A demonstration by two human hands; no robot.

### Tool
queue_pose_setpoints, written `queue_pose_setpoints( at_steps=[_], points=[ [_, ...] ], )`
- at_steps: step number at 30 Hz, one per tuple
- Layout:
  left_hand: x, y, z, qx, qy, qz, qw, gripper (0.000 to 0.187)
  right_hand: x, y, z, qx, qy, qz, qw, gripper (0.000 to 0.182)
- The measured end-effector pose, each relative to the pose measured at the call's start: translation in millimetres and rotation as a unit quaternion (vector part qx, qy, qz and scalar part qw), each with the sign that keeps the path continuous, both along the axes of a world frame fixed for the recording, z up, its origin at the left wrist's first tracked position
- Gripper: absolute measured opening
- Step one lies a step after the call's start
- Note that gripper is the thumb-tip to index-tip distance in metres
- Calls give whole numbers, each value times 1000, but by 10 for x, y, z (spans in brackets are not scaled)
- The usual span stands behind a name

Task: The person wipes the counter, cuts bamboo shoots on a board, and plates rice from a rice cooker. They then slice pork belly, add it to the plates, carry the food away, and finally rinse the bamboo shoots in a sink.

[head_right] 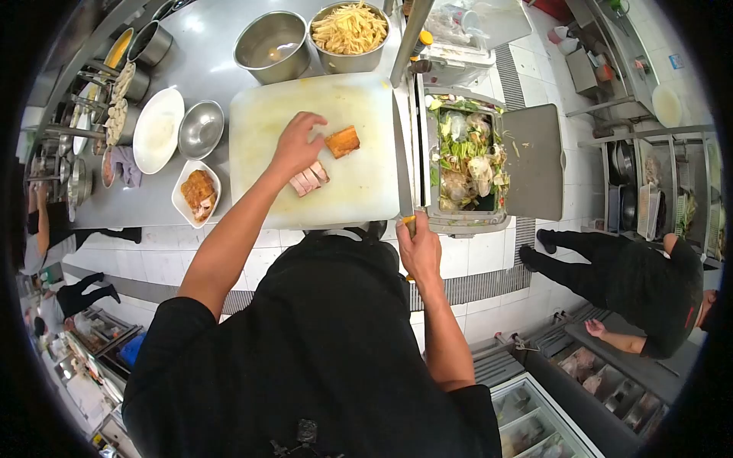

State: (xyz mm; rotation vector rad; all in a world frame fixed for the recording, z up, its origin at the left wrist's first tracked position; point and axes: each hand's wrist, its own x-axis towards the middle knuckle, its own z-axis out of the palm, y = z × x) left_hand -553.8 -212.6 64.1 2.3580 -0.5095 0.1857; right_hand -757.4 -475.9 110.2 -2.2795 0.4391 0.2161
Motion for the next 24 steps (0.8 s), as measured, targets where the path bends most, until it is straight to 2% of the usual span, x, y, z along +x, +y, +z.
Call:
queue_pose_setpoints(
  at_steps=[2,3,5,6,7,9,10,12,13,15,19,21,22,24],
  points=[
    [-115,164,136,17,161,-62,985,21,16,-15,26,3,17,1,1000,33],
    [-209,200,167,18,163,-58,985,21,28,-28,12,4,19,5,1000,33],
    [-399,254,252,92,173,-192,962,18,82,-29,7,12,43,16,999,34],
    [-439,273,303,153,195,-209,946,19,102,-28,31,0,27,27,999,33],
    [-442,265,286,152,193,-209,947,19,131,-23,63,-1,26,27,999,33],
    [-465,243,226,111,182,-131,968,25,173,-7,94,-1,-5,71,997,34],
    [-435,153,219,110,183,-130,968,25,205,22,79,-1,-5,72,997,34],
    [-323,-159,209,27,8,14,1000,43,287,109,38,-32,-71,101,992,36],
    [-330,-215,175,25,9,15,1000,43,324,162,64,-34,-69,102,992,36],
    [-312,-298,124,157,52,-9,986,58,435,268,172,-53,-65,127,988,36],
    [-736,-301,203,169,57,-53,983,55,551,452,203,-79,-44,146,985,33],
    [-860,-275,288,81,8,-1,997,47,572,540,249,-86,-59,154,983,31],
    [-884,-248,269,80,11,0,997,47,566,577,264,-71,-81,149,983,30],
    [-922,-178,220,71,-3,21,997,26,580,634,317,-54,-100,149,982,28]
  ],
)
